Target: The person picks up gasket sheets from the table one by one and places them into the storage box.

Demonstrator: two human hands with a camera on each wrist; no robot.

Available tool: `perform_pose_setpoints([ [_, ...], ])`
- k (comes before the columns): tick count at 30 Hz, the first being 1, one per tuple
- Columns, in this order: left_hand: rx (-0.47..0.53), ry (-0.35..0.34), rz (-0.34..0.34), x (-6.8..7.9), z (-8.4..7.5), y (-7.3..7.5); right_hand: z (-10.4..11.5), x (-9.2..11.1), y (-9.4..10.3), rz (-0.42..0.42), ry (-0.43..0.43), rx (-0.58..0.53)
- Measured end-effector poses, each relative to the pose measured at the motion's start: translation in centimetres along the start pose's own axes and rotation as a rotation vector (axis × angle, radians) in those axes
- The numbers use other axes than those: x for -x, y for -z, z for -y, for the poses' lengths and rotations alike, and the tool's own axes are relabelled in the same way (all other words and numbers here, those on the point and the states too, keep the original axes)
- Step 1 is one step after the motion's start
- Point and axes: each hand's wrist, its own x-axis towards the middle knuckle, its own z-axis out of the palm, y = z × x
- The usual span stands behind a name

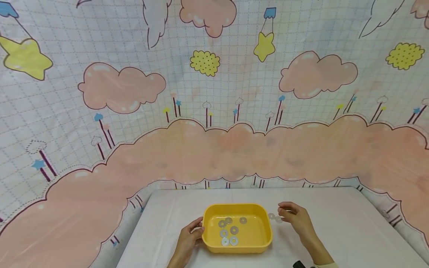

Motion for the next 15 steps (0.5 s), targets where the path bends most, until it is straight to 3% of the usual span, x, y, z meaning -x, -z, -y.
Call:
perform_pose_setpoints([
  [15,0.005,-0.026,0.009,0.2,0.1,0.2,-2.6,-0.7,0.0,-0.075,-0.025,0.103],
])
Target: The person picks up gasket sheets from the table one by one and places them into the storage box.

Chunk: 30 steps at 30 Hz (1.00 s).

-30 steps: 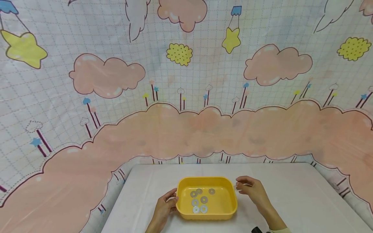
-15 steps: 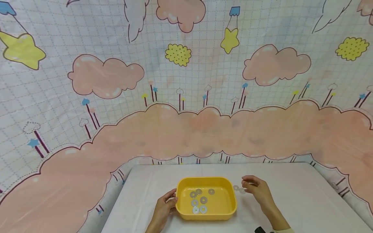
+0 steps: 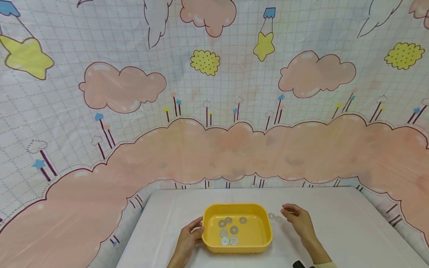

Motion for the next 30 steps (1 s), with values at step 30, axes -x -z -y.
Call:
perform_pose_setpoints([
  [30,-0.011,0.009,-0.024,-0.6,0.0,-0.6,-4.1,-3.7,-0.3,-0.006,0.004,0.225],
])
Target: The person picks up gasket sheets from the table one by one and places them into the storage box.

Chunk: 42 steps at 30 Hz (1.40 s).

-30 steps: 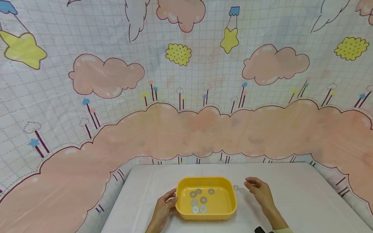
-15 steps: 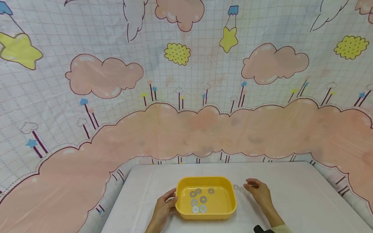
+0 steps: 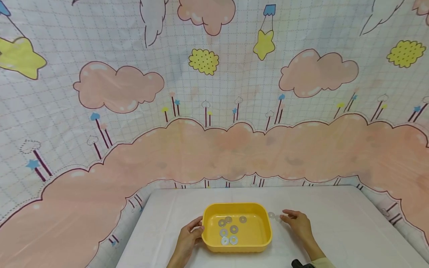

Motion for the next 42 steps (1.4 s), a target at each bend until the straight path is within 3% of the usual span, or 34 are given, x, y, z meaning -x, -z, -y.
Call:
perform_pose_setpoints([
  [12,0.002,0.009,-0.003,-0.1,0.0,0.2,-0.3,-0.2,-0.9,-0.019,0.026,0.148],
  [20,0.001,0.010,0.000,-0.2,0.1,0.2,-0.1,-0.2,-1.6,-0.024,-0.005,0.203],
  [32,-0.008,0.015,0.003,0.1,-0.1,0.2,-0.2,-0.1,-2.3,-0.061,-0.022,0.223],
  [42,-0.006,-0.005,0.001,0.2,0.0,0.0,-0.7,0.1,-1.9,-0.073,0.048,0.205],
])
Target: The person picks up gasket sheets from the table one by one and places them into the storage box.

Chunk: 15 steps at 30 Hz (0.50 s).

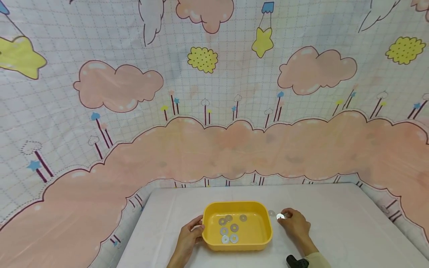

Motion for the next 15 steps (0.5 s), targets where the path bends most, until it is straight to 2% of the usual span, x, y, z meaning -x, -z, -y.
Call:
perform_pose_setpoints([
  [9,0.018,0.004,0.003,-0.2,0.3,0.1,0.0,0.4,1.0,0.041,-0.036,-0.063],
  [15,0.021,0.007,-0.007,-0.3,0.3,0.1,0.2,0.5,1.6,0.072,-0.026,-0.130],
])
